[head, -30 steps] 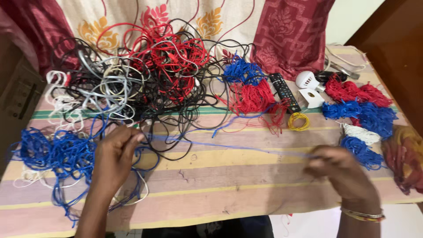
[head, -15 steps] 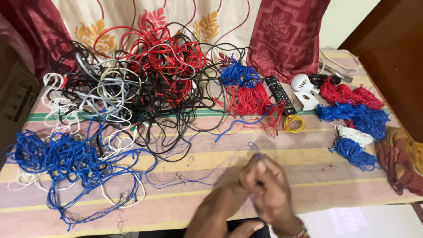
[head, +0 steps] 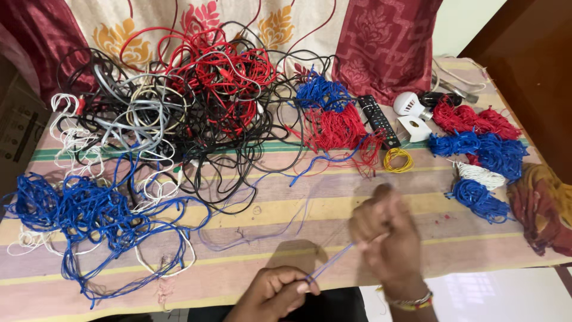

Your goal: The person organizes a tangled pile of blue yarn on a table by hand. They separate the yarn into smaller bundles, untangle sections, and roll them into neat balls. The person then places the finished yarn balls on the table.

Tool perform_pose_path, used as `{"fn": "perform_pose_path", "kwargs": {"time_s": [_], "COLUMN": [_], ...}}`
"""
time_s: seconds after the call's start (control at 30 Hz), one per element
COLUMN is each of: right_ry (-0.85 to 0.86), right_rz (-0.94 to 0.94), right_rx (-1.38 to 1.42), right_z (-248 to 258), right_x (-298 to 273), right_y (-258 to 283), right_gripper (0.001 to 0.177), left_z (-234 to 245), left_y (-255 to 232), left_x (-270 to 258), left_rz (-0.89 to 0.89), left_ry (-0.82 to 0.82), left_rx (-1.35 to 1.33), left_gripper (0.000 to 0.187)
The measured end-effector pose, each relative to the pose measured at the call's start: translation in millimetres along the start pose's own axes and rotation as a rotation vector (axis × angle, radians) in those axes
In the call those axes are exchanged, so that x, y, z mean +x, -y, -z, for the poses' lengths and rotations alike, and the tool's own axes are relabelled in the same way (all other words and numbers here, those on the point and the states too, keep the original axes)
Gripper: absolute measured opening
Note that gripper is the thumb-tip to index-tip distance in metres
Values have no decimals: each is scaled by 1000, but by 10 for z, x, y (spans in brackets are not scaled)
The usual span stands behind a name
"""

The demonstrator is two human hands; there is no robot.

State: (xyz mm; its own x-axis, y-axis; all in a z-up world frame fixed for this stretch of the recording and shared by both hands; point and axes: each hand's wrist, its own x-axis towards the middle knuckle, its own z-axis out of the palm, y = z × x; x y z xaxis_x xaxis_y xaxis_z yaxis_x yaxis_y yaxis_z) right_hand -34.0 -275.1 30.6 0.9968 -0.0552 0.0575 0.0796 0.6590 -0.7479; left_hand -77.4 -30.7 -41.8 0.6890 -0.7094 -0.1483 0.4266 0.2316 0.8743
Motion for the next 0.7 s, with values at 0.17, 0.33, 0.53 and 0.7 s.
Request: {"fn": "perform_pose_path", "kwargs": {"time_s": [0.17,0.33,0.53,0.7], "right_ry": [41,-52,-221,-271], "right_rz": [82,132,98,202], "right_rx": [84,17,-1815,-1724], "right_z": [109,324,170,-197], "right_x": [165,251,145,-90], "right_y": [273,397,458,387], "right_gripper": [35,36,33,28], "left_z": [146,178,135,122], "left_y": [-37,-215,-352,-283], "left_x": [-160,-256,-299,-181], "left_rz": [50,92,204,-112], "left_ry": [-15,-86,-166,-243], "left_rx": [46,-28,6,604], "left_gripper": [20,19,18,12]}}
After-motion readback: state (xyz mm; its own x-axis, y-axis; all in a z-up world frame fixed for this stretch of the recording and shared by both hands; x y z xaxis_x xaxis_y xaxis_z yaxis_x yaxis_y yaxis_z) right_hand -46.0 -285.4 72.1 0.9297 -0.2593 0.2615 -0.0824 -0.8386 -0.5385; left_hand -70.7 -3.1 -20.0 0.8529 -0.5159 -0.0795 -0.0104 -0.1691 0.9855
